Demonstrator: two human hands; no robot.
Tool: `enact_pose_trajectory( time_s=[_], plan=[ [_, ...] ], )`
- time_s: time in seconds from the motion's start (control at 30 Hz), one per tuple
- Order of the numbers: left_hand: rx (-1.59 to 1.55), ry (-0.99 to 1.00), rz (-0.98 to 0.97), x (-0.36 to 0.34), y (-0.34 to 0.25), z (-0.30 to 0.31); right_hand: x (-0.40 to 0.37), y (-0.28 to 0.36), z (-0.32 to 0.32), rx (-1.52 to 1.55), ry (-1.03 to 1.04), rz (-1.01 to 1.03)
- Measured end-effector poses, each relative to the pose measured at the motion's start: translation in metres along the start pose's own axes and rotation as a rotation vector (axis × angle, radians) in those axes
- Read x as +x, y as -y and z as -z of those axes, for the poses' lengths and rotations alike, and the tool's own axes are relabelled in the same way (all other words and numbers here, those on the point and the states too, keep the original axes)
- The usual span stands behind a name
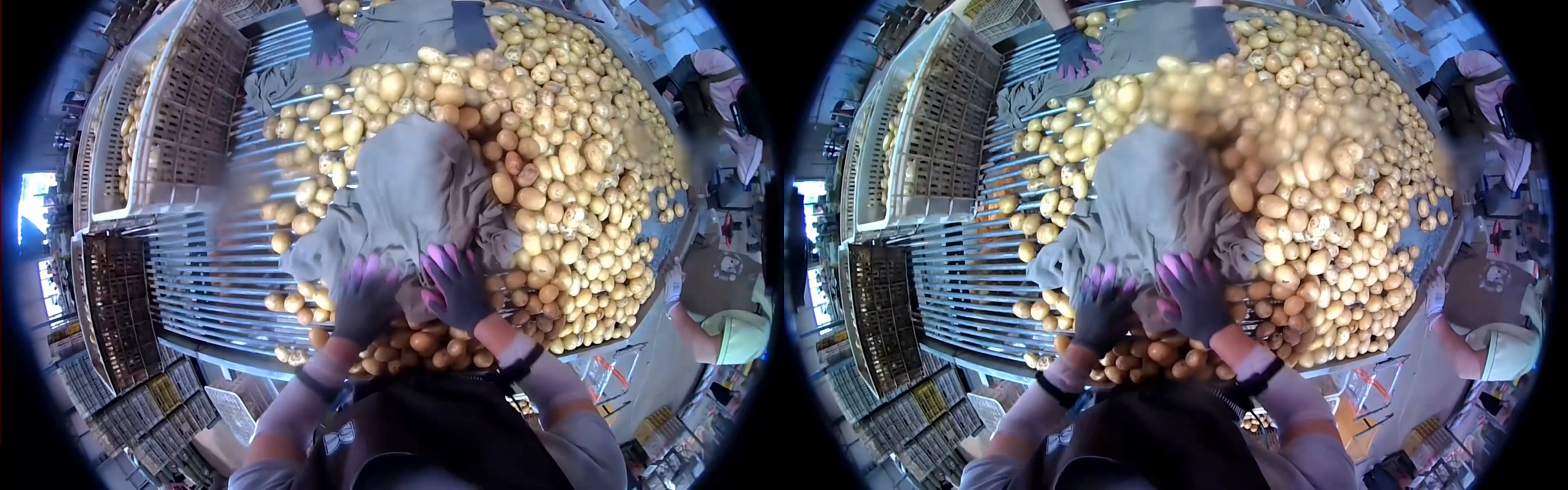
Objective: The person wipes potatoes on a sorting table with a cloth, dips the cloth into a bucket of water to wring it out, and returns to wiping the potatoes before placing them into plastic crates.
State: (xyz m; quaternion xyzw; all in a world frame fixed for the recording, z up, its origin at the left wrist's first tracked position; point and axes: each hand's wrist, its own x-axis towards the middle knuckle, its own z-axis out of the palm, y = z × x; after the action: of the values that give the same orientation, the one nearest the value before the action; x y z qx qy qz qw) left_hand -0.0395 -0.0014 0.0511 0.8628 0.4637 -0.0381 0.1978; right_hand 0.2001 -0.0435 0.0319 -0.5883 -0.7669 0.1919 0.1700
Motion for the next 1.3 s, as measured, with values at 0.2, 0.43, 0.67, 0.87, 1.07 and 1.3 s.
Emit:
enact_pose_trajectory(
  time_s=[0.2,0.43,0.67,0.87,1.07,1.3],
  plan=[
    [0.185,-0.23,0.07,0.112,0.023,0.013,0.127,-0.024,0.012,-0.16,-0.134,-0.031],
    [0.124,-0.242,-0.074,0.041,0.049,-0.029,0.071,-0.024,0.017,-0.232,-0.135,0.046],
    [-0.346,-0.376,-0.121,-0.046,0.037,0.001,0.01,-0.044,0.023,-0.087,-0.218,-0.017],
    [-0.582,-0.45,-0.331,-0.077,-0.014,0.077,-0.063,-0.005,0.134,0.116,-0.436,-0.129],
    [-0.275,0.04,-0.345,-0.093,-0.062,0.031,-0.219,-0.034,0.143,-0.208,-0.202,-0.396],
    [0.039,0.07,-0.532,-0.018,-0.143,-0.045,-0.224,-0.071,0.034,-0.18,-0.313,-0.715]
  ],
)
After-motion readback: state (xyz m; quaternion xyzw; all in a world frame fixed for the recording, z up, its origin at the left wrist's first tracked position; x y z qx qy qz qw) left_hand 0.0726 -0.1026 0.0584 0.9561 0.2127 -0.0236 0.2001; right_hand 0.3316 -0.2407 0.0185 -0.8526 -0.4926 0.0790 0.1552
